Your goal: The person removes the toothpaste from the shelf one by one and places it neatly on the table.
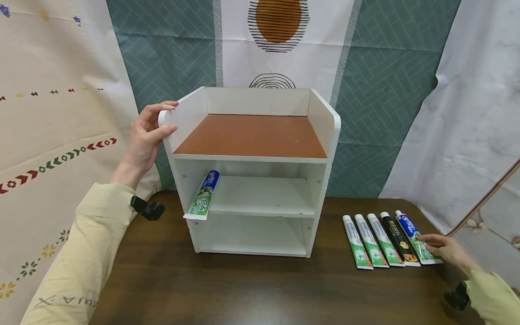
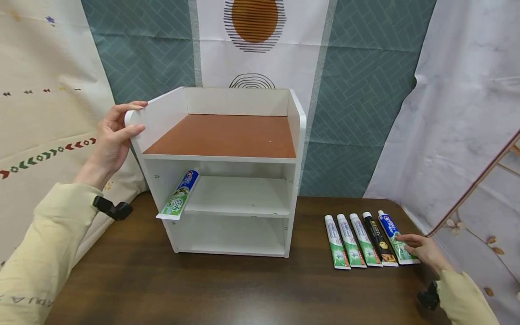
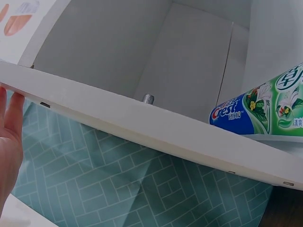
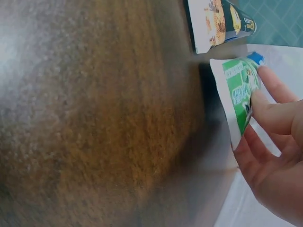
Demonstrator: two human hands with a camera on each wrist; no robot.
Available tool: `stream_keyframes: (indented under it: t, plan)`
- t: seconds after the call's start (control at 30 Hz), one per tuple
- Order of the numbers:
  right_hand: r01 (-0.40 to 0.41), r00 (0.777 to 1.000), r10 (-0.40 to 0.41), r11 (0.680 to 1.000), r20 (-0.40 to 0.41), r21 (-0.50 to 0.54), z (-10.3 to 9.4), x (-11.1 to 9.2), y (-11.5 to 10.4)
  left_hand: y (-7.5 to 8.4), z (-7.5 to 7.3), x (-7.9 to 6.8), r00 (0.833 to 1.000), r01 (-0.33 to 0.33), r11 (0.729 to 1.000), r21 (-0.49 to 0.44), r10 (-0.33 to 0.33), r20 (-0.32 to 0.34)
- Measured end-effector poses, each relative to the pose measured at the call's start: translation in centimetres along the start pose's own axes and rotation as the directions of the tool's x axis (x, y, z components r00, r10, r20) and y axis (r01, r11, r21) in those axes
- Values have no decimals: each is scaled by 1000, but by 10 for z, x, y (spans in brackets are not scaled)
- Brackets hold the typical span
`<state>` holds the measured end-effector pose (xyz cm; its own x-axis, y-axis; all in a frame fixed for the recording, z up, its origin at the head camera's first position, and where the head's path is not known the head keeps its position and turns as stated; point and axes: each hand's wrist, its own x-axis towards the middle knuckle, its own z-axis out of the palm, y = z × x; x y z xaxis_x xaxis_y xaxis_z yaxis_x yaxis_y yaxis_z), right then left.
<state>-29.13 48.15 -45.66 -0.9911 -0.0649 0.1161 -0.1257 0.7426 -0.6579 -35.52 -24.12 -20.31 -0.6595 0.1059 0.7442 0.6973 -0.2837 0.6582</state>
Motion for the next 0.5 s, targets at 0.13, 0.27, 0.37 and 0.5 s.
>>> stream_keyframes:
  t: [0.13, 0.27, 0.37, 0.5]
  plan:
    - [30, 994, -35, 998, -100, -56, 3, -1, -8, -1, 0, -1, 1000, 3, 1000, -2, -3, 13]
    - [71, 982, -88, 992, -169, -103, 7, 5, -24, 0, 0, -2, 1000, -4, 1000, 3, 4, 12]
    - [84, 978, -101, 992, -184, -99, 11, 14, -33, 0, -1, -2, 1000, -8, 1000, 5, 8, 10]
    - [128, 967, -139, 990, -213, -64, 20, 23, -53, 1, -1, -2, 1000, -8, 1000, 13, 8, 13]
